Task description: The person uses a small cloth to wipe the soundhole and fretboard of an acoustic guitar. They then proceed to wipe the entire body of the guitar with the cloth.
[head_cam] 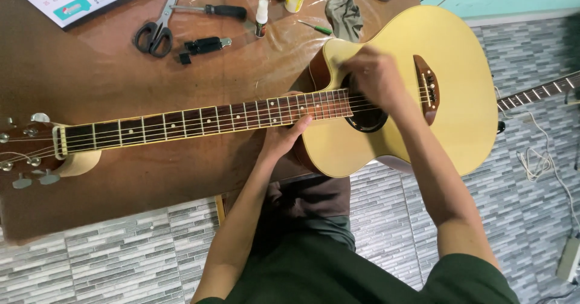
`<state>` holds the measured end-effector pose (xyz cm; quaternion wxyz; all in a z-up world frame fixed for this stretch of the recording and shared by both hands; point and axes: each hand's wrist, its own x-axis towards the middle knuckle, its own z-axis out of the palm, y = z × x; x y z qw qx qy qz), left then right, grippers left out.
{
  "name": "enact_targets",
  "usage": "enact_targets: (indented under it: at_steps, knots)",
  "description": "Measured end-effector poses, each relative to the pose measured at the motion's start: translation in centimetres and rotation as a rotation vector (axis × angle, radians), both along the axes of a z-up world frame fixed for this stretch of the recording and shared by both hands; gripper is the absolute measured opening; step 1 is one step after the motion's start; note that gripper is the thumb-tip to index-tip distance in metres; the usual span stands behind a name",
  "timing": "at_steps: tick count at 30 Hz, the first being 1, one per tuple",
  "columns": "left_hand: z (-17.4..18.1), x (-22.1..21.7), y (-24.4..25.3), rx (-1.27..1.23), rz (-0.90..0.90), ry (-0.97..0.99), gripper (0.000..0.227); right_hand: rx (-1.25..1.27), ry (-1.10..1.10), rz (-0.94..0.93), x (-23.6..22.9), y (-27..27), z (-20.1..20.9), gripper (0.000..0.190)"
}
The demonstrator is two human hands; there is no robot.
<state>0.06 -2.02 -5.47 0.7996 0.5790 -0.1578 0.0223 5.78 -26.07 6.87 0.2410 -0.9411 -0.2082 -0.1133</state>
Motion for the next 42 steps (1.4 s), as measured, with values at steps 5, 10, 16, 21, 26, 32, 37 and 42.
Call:
enact_targets:
  at_steps: [5,10,16,21,26,32,37,42]
  knots:
    - [0.3,-0.1,0.0,0.004,-0.003,-0.007,0.061,-0.149,-0.134,-0.148,2.0,-0.7,-1.9,0.01]
    - [-5.7,-0.9,-0.5,0.087,0.054,0.01,0.059,-0.039,-0.075,-0.074,0.2,-0.9,-2.1,0.021]
    - [0.7,-1.1,0.6,0.269,-0.005,0.25,0.066,0.01,-0.209,-0.08,3.8,-0.3,-2.5,0.014]
    - [0.8,-1.2,0.9,0.348,-0.071,0.404,0.052,0.039,-0.114,0.13,0.2,2.0,-0.3,0.015]
    - [2.1,-1.2,1.0,0.378,-0.113,0.558,0.071,-0.044,-0.119,-0.013,2.4,-1.7,-1.2,0.013]
    - [1.5,-1.2,1.0,0.261,-0.056,0.252,0.056,-0.102,-0.235,-0.026,4.3,1.3,-1.9,0.014]
    - [4.2,-1.4,1.5,0.437,-0.146,0.624,0.069,-0.022,-0.128,0.141,2.2,1.7,-0.5,0.022]
    - [3.3,-1.3,1.2,0.396,-0.109,0.474,0.054,-0.033,-0.131,0.066,2.4,1.2,-0.4,0.018]
